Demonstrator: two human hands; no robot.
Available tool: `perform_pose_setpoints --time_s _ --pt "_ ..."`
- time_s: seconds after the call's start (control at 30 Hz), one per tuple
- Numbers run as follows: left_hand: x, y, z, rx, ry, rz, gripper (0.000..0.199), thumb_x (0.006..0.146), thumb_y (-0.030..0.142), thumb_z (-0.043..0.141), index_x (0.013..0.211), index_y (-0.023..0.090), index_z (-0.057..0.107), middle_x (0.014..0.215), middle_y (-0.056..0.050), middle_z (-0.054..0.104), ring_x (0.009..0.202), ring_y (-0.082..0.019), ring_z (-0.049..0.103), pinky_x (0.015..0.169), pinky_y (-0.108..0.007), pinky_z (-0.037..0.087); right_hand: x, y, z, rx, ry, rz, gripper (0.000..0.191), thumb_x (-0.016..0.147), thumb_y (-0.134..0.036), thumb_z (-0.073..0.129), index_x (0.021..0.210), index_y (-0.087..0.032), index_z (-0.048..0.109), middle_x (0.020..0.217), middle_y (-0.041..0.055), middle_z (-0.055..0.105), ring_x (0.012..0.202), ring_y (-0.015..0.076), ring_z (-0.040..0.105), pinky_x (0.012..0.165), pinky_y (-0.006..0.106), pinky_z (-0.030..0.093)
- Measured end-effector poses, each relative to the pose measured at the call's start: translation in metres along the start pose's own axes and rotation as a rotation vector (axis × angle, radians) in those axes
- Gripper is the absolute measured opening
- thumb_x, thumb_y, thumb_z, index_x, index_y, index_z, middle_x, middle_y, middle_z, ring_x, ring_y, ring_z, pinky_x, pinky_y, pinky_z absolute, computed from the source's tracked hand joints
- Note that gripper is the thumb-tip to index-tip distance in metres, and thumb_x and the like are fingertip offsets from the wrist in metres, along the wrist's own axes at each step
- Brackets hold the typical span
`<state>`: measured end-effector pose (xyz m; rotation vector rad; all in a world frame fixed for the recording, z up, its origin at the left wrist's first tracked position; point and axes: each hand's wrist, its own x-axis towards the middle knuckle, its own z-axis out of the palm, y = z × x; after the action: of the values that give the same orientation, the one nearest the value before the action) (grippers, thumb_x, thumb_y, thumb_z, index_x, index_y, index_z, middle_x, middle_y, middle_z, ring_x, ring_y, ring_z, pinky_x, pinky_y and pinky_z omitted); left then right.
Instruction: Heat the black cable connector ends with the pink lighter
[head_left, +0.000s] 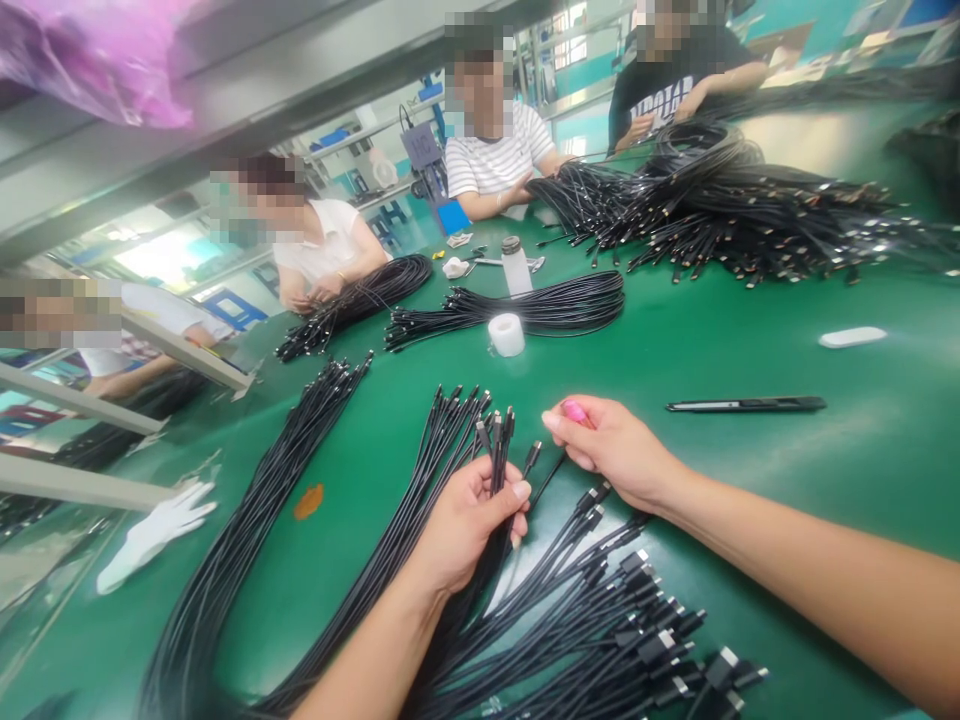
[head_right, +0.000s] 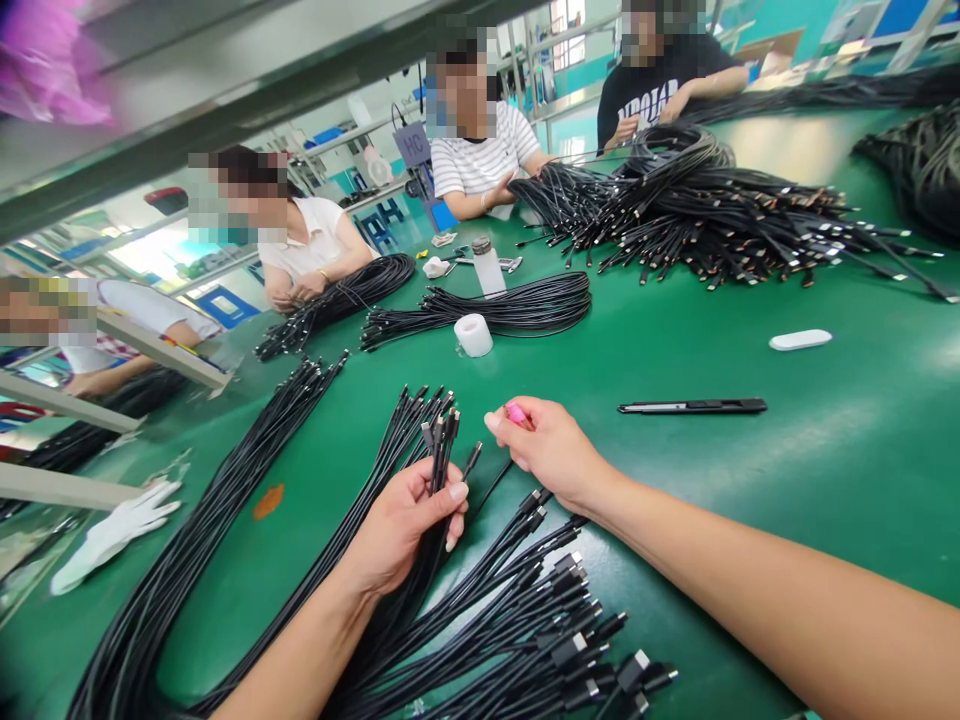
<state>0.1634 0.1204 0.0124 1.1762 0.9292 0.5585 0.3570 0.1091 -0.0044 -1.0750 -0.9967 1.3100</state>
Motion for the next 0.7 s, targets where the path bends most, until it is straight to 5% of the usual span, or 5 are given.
perform_pose_setpoints --time_s 0.43,0.7 --pt "-0.0014 0.0002 -0.0007 0.018 0.054 0.013 0.039 0.070 0.035 0.082 0.088 0.015 0.054 0.061 0.005 0.056 0.049 -0.008 0.054 0.047 -0.020 0.046 -0.0031 0.0014 0.0010 -0.014 -0.020 0.024 0.037 0.086 -0.050 0.062 0.073 -0.016 0.055 0.054 -0.0072 0.037 0.046 0.0067 0.028 0.044 0.022 0.020" --pt "0.0012 -0.0019 -0.0029 0.047 0.069 0.035 0.028 0.079 0.033 0.074 0.088 0.016 0.053 0.060 0.004 0.057 0.050 -0.008 0.053 0.049 -0.020 0.046 -0.0010 0.0058 0.0026 -0.043 -0.004 0.031 0.032 0.085 -0.047 0.063 0.093 -0.017 0.057 0.070 -0.0037 0.052 0.047 0.0056 0.036 0.043 0.021 0.026"
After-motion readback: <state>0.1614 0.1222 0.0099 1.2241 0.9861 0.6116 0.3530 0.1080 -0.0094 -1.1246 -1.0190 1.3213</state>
